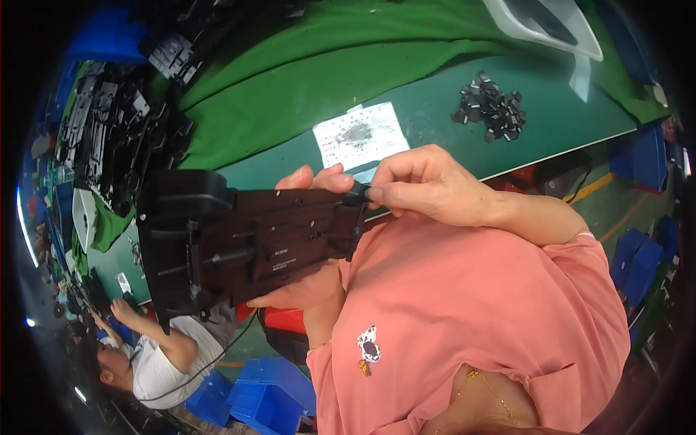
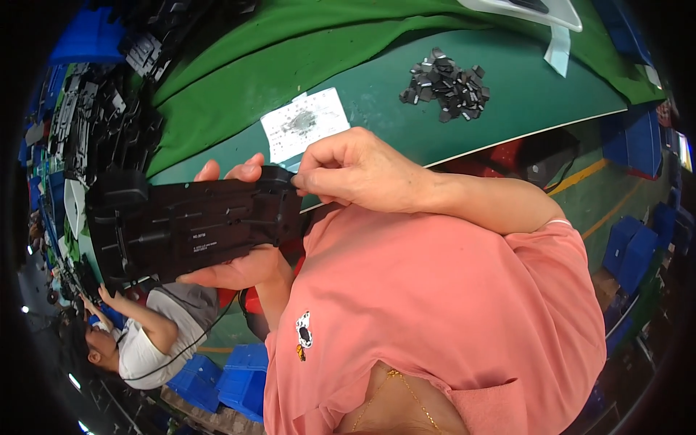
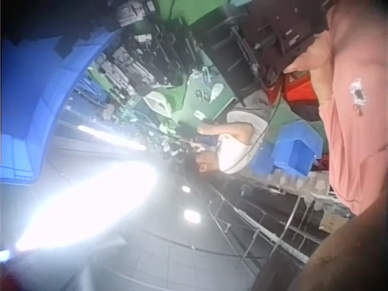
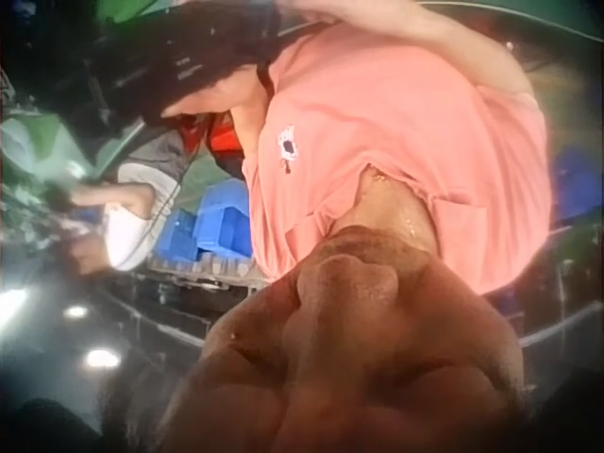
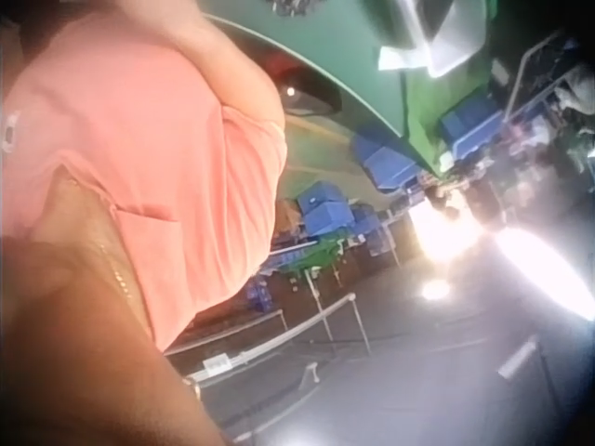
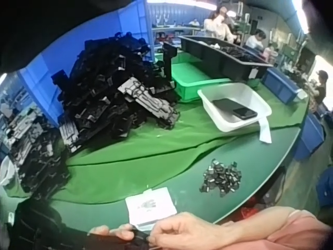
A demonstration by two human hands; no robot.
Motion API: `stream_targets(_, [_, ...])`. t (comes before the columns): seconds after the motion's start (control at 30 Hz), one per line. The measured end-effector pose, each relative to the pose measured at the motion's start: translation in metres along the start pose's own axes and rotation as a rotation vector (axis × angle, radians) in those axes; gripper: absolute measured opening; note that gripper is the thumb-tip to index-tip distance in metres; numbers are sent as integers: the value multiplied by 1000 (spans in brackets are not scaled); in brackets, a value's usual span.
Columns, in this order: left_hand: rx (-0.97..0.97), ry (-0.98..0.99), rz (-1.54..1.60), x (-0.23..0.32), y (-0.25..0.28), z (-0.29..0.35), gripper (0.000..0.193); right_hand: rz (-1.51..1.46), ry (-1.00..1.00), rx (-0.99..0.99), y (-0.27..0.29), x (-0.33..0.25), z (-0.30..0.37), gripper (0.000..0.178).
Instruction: The person assembles toy car chassis by picking small components from the table, applying them to an adhesive pad, and attaching them onto the underside of each chassis by hand.
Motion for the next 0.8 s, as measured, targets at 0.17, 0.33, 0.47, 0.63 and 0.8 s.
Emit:
stream_targets(0.17, [65, 44, -41, 0, 6, 3, 99, -25, 52, -15, 2, 3, 3, 19])
stream_targets(0.33, [155, 119, 75, 11, 16, -8, 73, 667, 378, -7, 35, -31, 23, 11])
stream_targets(0.47, [166, 112, 181, 14, 31, -10, 64, 1101, 510, 386, 111, -57, 40, 8])
stream_targets(0.63, [289, 190, 188, 5, 29, -14, 68, 1229, 311, 517, 160, -59, 37, 14])
stream_targets(0.8, [310, 206, 172, 0, 26, -14, 67, 1370, 177, 506, 161, -52, 24, 17])
Point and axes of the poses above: each hand's wrist, its own z-axis away from the middle knuckle, its own y-axis out of the back of the hand, x = y × z, the point moved 4 cm from there along -z, towards the middle knuckle, and after that the axes turned 9 degrees about y, right-handed, at the moved point
